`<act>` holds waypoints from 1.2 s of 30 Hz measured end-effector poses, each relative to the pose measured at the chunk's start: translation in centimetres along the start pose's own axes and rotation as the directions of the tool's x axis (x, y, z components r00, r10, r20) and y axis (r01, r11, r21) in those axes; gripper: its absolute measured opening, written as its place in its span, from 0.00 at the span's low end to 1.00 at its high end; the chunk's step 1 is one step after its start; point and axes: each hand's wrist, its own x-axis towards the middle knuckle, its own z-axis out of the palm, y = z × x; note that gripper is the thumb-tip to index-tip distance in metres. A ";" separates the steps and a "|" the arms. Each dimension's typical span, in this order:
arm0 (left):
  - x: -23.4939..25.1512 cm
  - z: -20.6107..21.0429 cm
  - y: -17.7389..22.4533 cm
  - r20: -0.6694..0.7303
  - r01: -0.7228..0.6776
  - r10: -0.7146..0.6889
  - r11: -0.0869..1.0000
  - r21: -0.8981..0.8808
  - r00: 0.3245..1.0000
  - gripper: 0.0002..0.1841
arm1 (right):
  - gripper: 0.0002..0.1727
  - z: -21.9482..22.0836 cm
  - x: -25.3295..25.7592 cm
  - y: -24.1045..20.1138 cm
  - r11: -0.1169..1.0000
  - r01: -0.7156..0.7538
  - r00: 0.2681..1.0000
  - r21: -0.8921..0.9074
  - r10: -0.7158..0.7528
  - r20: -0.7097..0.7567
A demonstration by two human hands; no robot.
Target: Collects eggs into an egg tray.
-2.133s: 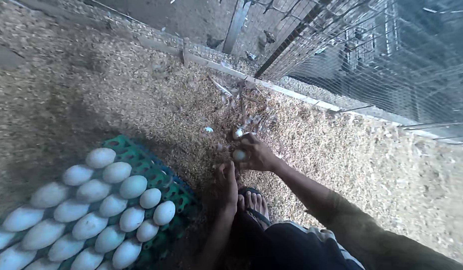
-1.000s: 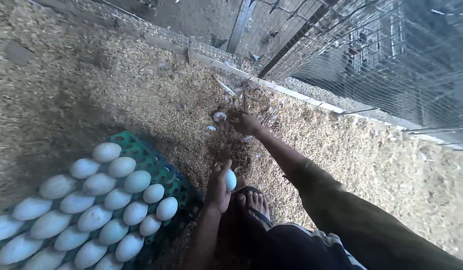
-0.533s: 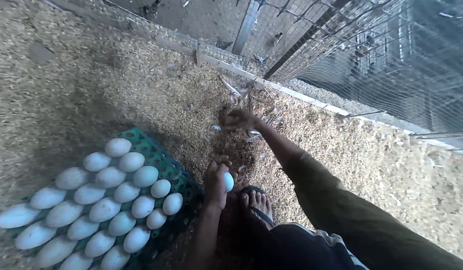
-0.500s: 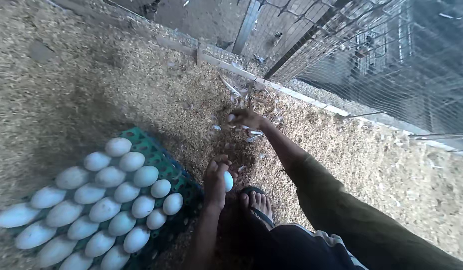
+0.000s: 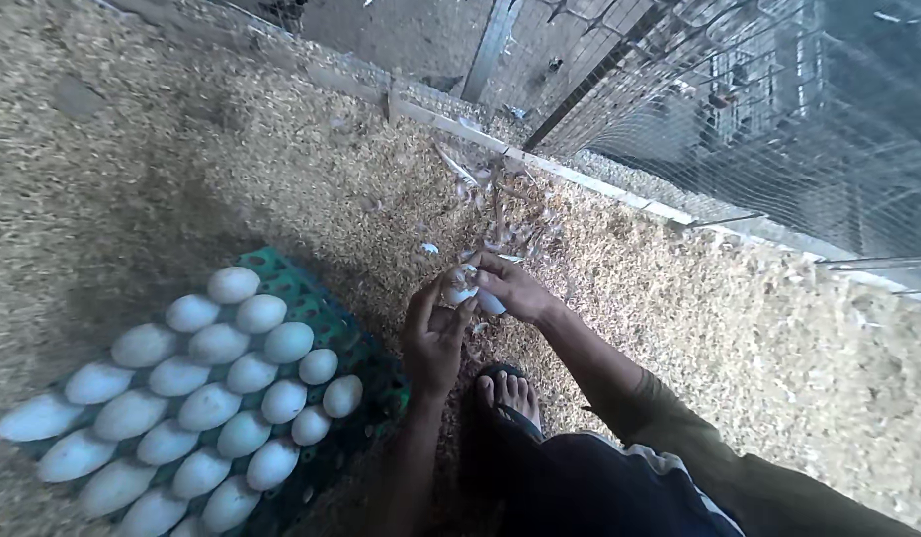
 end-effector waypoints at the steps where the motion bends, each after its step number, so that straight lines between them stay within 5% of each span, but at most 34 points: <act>1: 0.0 -0.2 0.3 0.012 0.013 -0.013 1.000 -0.026 1.000 0.26 | 0.20 -0.1 -0.3 0.0 1.000 0.026 1.000 -0.006 -0.026 0.010; 9: -0.2 -0.6 0.6 0.006 -0.066 0.066 0.994 -0.083 0.998 0.32 | 0.30 1.6 -1.8 -2.2 0.908 0.196 0.973 -0.370 -0.228 -0.042; 12: 0.0 -1.0 0.2 0.012 -0.160 0.160 0.987 0.024 0.987 0.31 | 0.38 2.1 -2.0 -2.8 0.860 0.166 0.971 -0.482 -0.227 -0.069; 14: 0.0 -1.3 0.4 0.024 -0.202 0.201 0.973 0.110 0.979 0.29 | 0.34 2.2 -1.9 -3.0 0.842 0.170 0.968 -0.513 -0.239 -0.072; 23: 0.3 -1.8 0.8 0.034 -0.214 0.212 0.972 0.094 0.977 0.32 | 0.06 1.7 -1.5 -2.5 0.930 0.209 0.963 -0.304 -0.249 -0.099; 36: 0.4 -1.8 1.5 0.050 0.097 -0.087 0.963 -0.253 0.995 0.25 | 0.11 2.5 -1.9 -3.0 0.971 0.152 0.966 -0.186 -0.186 -0.182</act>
